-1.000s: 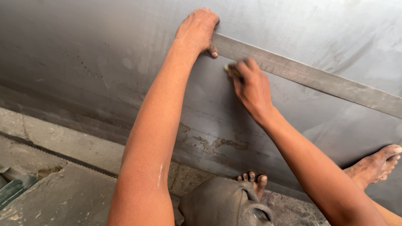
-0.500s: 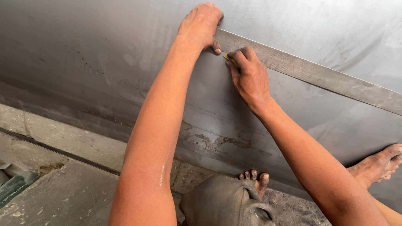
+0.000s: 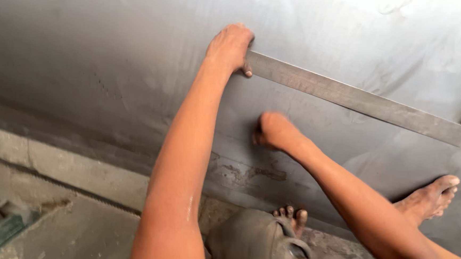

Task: The person uses a large metal square ruler and a yellow marking tool to draw straight lines on a large metal sheet. They repeatedly reposition the ruler to create a rectangular outline on the surface.

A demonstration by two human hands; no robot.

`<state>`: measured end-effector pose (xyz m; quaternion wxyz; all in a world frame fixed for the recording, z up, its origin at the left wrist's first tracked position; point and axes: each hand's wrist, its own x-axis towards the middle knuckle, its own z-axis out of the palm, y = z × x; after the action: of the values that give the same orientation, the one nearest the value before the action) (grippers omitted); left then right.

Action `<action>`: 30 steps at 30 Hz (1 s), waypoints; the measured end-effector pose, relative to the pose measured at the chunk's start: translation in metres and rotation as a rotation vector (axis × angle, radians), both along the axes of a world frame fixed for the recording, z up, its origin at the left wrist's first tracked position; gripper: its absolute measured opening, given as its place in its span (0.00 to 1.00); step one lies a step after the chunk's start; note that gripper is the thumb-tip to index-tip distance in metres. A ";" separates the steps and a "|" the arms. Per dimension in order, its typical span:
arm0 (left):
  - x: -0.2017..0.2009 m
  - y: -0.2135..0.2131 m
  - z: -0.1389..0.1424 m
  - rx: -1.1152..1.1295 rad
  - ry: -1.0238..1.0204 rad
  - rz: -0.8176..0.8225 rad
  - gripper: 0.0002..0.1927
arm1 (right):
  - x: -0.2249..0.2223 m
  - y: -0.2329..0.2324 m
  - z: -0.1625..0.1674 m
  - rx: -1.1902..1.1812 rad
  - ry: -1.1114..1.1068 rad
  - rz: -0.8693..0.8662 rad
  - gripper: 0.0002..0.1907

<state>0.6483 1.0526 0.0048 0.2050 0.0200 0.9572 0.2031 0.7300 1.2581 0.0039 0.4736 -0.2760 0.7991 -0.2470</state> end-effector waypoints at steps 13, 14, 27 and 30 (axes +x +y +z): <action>0.002 0.004 0.000 -0.015 -0.147 0.104 0.37 | -0.014 -0.003 0.003 -0.353 0.516 -0.486 0.06; 0.003 0.004 0.000 -0.013 -0.152 0.106 0.37 | -0.016 -0.003 0.000 -0.335 0.523 -0.460 0.05; 0.002 -0.001 -0.002 0.012 -0.124 0.039 0.35 | -0.100 0.051 0.016 -0.325 0.516 -0.801 0.08; 0.001 0.000 0.006 0.034 -0.115 0.017 0.35 | -0.167 0.063 -0.007 -0.189 0.966 -0.793 0.05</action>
<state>0.6494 1.0530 0.0112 0.2578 0.0036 0.9404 0.2217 0.5626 1.3207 -0.0032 -0.0947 -0.0801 0.9389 -0.3209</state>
